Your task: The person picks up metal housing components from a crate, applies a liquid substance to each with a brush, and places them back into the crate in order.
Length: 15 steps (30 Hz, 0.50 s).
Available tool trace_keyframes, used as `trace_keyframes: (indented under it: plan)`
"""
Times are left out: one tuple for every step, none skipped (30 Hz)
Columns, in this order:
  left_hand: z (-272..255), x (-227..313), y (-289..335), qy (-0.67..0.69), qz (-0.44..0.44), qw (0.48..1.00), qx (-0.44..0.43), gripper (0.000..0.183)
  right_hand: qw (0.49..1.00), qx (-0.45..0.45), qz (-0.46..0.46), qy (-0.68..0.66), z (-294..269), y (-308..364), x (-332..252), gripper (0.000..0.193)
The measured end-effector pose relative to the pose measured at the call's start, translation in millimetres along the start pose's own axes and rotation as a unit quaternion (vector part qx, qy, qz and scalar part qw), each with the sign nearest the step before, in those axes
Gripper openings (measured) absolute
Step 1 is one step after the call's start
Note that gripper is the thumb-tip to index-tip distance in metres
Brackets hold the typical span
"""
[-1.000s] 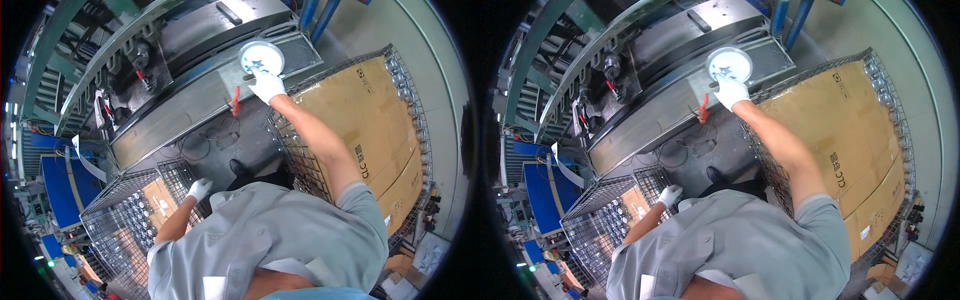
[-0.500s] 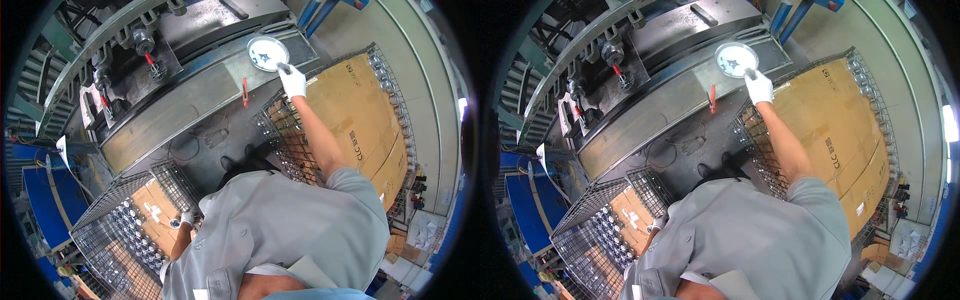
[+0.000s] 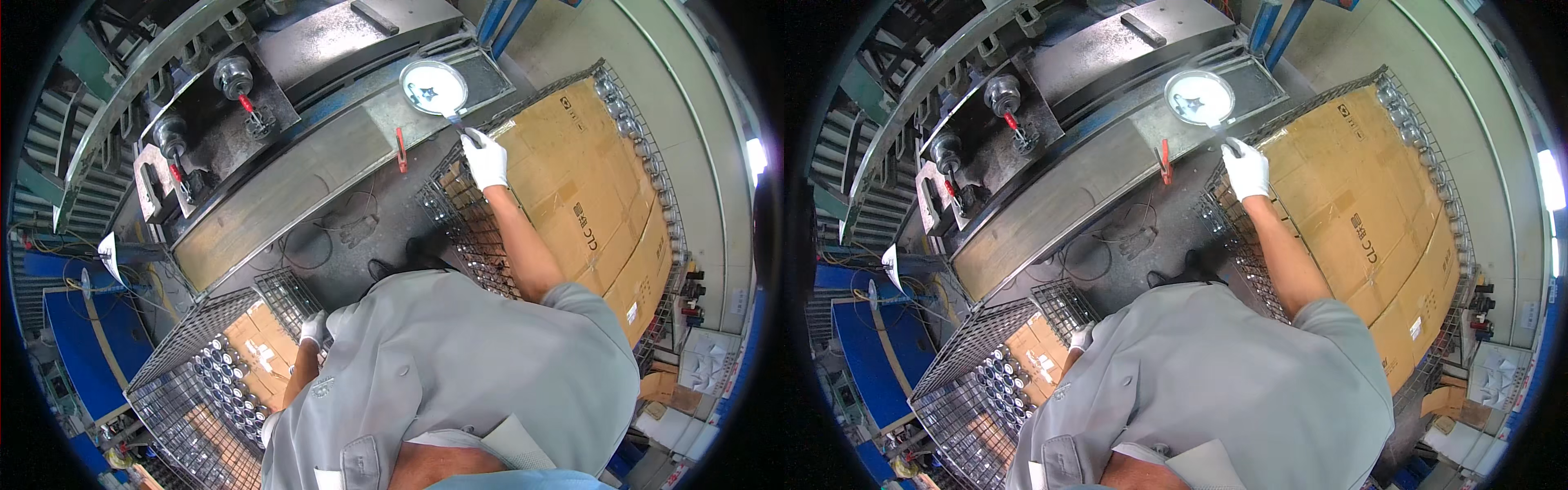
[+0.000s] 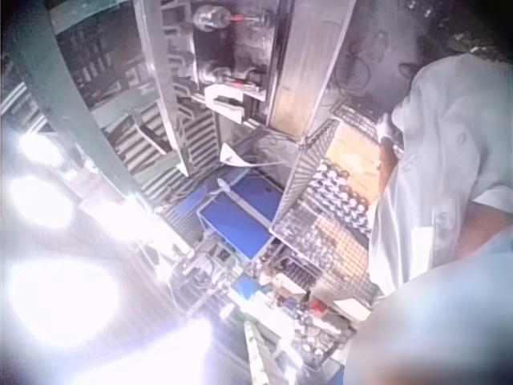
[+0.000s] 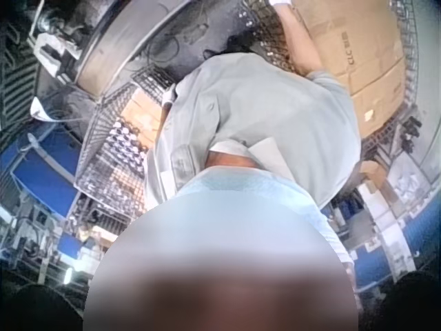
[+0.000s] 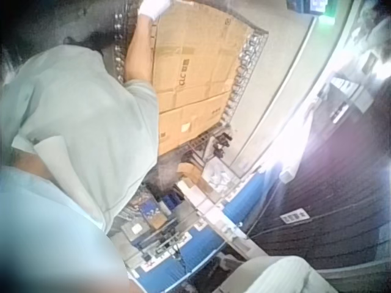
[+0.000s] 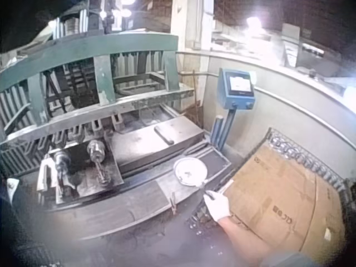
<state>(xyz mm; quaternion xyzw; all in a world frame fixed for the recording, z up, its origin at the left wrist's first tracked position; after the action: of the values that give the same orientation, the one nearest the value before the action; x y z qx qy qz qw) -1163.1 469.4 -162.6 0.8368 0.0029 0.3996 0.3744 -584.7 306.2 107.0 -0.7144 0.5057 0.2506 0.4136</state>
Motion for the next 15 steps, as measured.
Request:
trace_keyframes:
  plan:
    - [-1.5, 3.0, -0.4, 0.000, 0.002, 1.000, 0.001, 0.047, 0.999, 0.019, -0.005, -0.038, -0.7, 2.1, 2.7, 0.030]
    - [-5.7, 4.9, -0.1, -0.042, 0.009, 0.999, 0.013, 0.045, 0.996, 0.037, -0.009, -0.076, -1.5, 2.7, 3.5, 0.029]
    - [-9.6, 7.8, -0.4, -0.084, 0.014, 0.996, 0.026, 0.043, 0.996, 0.036, -0.011, -0.079, 2.1, 0.0, -6.8, 0.029]
    - [-13.6, -1.7, -4.3, -0.085, 0.013, 0.996, 0.029, 0.043, 0.980, 0.024, 0.106, -0.167, 7.5, 2.4, -5.2, 0.030]
    - [-10.4, 6.5, -7.2, -0.226, 0.159, 0.961, 0.019, 0.041, 0.942, 0.012, 0.222, -0.251, 19.3, 9.4, 0.4, 0.031]
    - [-0.4, 16.8, -2.8, -0.360, 0.303, 0.882, 0.003, 0.039, 0.909, 0.044, 0.267, -0.317, 29.0, 6.8, 14.1, 0.029]
    - [0.2, 23.8, 1.5, -0.363, 0.304, 0.881, 0.001, 0.039, 0.860, 0.056, 0.353, -0.365, 43.3, 12.2, 28.6, 0.032]
    - [-3.5, 23.4, 1.8, -0.269, 0.230, 0.935, 0.003, 0.036, 0.819, 0.070, 0.411, -0.394, 54.1, 17.7, 42.6, 0.034]
    - [-9.8, 21.7, 1.1, -0.171, 0.151, 0.974, 0.005, 0.033, 0.773, 0.084, 0.467, -0.421, 64.5, 26.4, 54.5, 0.036]
    - [-9.6, 23.5, 0.3, -0.278, 0.282, 0.918, 0.011, 0.032, 0.770, 0.084, 0.471, -0.422, 66.9, 29.5, 57.8, 0.036]
    - [-12.4, 7.4, -7.8, -0.282, 0.281, 0.917, 0.010, 0.032, 0.752, 0.083, 0.487, -0.437, 68.8, 35.5, 62.6, 0.034]
    - [-13.6, -13.4, -14.7, -0.271, 0.259, 0.927, 0.013, 0.031, 0.736, 0.076, 0.501, -0.449, 73.0, 42.9, 65.9, 0.033]
    - [-16.1, -28.8, -19.6, -0.263, 0.238, 0.935, 0.013, 0.031, 0.734, 0.076, 0.504, -0.449, 73.2, 49.0, 69.7, 0.033]
    - [-18.6, -43.8, -24.5, -0.255, 0.217, 0.942, 0.012, 0.031, 0.755, 0.082, 0.495, -0.422, 69.0, 53.9, 74.4, 0.033]
    - [-22.3, -53.1, -27.6, -0.246, 0.196, 0.949, 0.013, 0.032, 0.775, 0.087, 0.486, -0.395, 65.3, 59.1, 78.0, 0.033]
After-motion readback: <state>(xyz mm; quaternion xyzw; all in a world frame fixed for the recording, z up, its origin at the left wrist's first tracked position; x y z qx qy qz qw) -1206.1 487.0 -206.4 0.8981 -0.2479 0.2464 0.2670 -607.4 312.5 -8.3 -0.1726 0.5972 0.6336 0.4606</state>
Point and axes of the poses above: each hand's wrist, its own y-axis away from the middle knuckle, its own z-axis out of the palm, x = y × z, the point moved 10 cm from there along -y, towards the middle knuckle, and after that the axes turned 14 degrees about x, right-handed, at the moved point
